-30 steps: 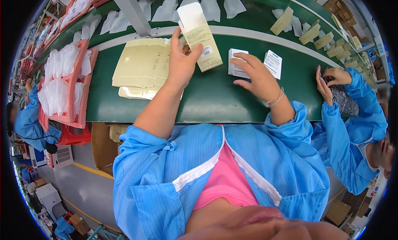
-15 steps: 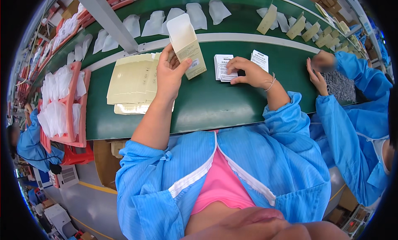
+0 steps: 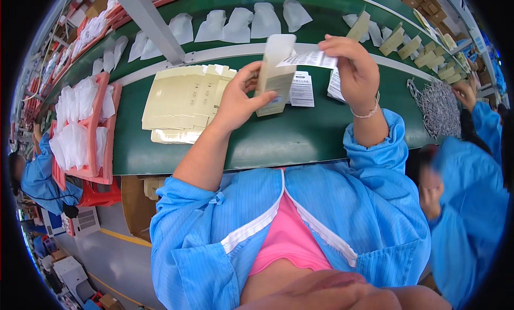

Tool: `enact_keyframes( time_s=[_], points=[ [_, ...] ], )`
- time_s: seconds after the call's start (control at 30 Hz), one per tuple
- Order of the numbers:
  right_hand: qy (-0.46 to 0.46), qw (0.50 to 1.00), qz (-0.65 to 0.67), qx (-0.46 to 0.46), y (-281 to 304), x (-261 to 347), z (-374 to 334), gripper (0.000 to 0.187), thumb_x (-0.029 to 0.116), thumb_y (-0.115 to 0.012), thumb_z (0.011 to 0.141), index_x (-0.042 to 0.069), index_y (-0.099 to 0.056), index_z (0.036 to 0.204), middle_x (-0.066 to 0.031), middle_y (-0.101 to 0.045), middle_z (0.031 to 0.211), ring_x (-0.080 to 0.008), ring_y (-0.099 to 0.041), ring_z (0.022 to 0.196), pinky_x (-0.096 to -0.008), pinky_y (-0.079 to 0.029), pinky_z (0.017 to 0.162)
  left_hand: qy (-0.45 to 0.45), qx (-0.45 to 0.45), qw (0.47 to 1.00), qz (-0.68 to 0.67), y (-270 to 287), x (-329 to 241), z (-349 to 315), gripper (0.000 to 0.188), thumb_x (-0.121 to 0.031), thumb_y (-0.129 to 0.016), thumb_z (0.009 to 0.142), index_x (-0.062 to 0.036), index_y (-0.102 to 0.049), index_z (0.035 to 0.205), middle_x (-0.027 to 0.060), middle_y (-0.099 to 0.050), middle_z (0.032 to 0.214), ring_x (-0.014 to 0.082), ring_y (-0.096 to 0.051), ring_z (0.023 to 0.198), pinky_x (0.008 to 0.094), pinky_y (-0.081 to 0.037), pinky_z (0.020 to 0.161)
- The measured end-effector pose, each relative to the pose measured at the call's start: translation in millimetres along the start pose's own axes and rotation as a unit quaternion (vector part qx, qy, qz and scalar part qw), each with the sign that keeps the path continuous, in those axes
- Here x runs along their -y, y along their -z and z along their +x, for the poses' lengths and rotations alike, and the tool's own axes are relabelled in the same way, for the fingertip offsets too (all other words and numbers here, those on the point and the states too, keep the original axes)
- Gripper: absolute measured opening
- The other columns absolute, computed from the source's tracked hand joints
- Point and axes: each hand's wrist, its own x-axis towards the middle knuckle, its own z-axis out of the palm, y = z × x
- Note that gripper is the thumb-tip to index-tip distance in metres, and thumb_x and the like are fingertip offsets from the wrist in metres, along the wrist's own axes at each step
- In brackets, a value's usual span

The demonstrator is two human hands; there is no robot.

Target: Folding flat cardboard packaging into boxes and inserting small instruction sheets at a manual assembly station.

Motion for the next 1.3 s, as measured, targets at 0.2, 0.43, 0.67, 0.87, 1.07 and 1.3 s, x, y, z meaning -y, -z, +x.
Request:
enact_keyframes(
  time_s=[0.2,0.43,0.67,0.87,1.07,1.3],
  points=[
    [0.001,0.958,-0.168,0.234,-32,7,5,0.020,-0.001,-0.060,0.079,0.005,-0.063,0.098,-0.0097,-0.063,0.103,-0.0276,-0.058,0.099,-0.0389,-0.043,0.091,-0.052,-0.003,0.995,0.091,-6,-1,-3,0.062,-0.011,-0.074,0.071,-0.0051,-0.047,0.126,0.0083,-0.056,0.114,0.0198,-0.054,0.104,0.0321,-0.041,0.093],
    [0.006,0.967,-0.250,0.053,2,-36,9,0.027,0.012,-0.066,0.078,0.007,-0.061,0.104,-0.0090,-0.060,0.109,-0.0286,-0.052,0.107,-0.0386,-0.040,0.094,-0.114,-0.076,0.975,0.175,-6,-1,-7,0.062,-0.014,-0.075,0.071,-0.0058,-0.047,0.126,0.0091,-0.057,0.113,0.0202,-0.054,0.102,0.0325,-0.042,0.091],
    [-0.148,0.796,-0.569,-0.144,132,-183,-21,0.032,0.017,-0.069,0.077,0.007,-0.061,0.106,-0.0113,-0.057,0.111,-0.0321,-0.050,0.109,-0.0404,-0.042,0.091,-0.122,-0.072,0.969,0.203,-9,3,-4,0.060,-0.014,-0.075,0.072,-0.0061,-0.048,0.125,0.0098,-0.058,0.112,0.0213,-0.055,0.100,0.0318,-0.043,0.089],
    [-0.117,0.851,-0.511,-0.042,157,-193,-43,0.019,0.012,-0.067,0.079,0.006,-0.064,0.096,-0.0113,-0.059,0.104,-0.0317,-0.057,0.095,-0.0367,-0.047,0.081,-0.127,-0.076,0.961,0.233,-9,9,-6,0.061,-0.014,-0.075,0.072,-0.0060,-0.048,0.126,0.0099,-0.058,0.112,0.0214,-0.055,0.100,0.0323,-0.044,0.088],
    [0.046,0.863,-0.501,-0.033,133,-127,-41,0.010,0.003,-0.064,0.079,0.005,-0.065,0.090,-0.0087,-0.061,0.098,-0.0273,-0.061,0.083,-0.0316,-0.050,0.070,-0.124,-0.073,0.963,0.228,-11,11,-6,0.061,-0.013,-0.075,0.072,-0.0049,-0.048,0.125,0.0100,-0.058,0.112,0.0210,-0.055,0.101,0.0323,-0.043,0.089],
    [0.035,0.873,-0.483,-0.058,135,-138,-31,0.011,0.003,-0.066,0.078,0.005,-0.065,0.089,-0.0082,-0.062,0.095,-0.0256,-0.061,0.083,-0.0321,-0.050,0.071,-0.112,-0.068,0.967,0.220,-6,26,0,0.062,-0.011,-0.076,0.071,-0.0043,-0.048,0.125,0.0105,-0.057,0.115,0.0218,-0.054,0.105,0.0328,-0.042,0.093]
  ],
)
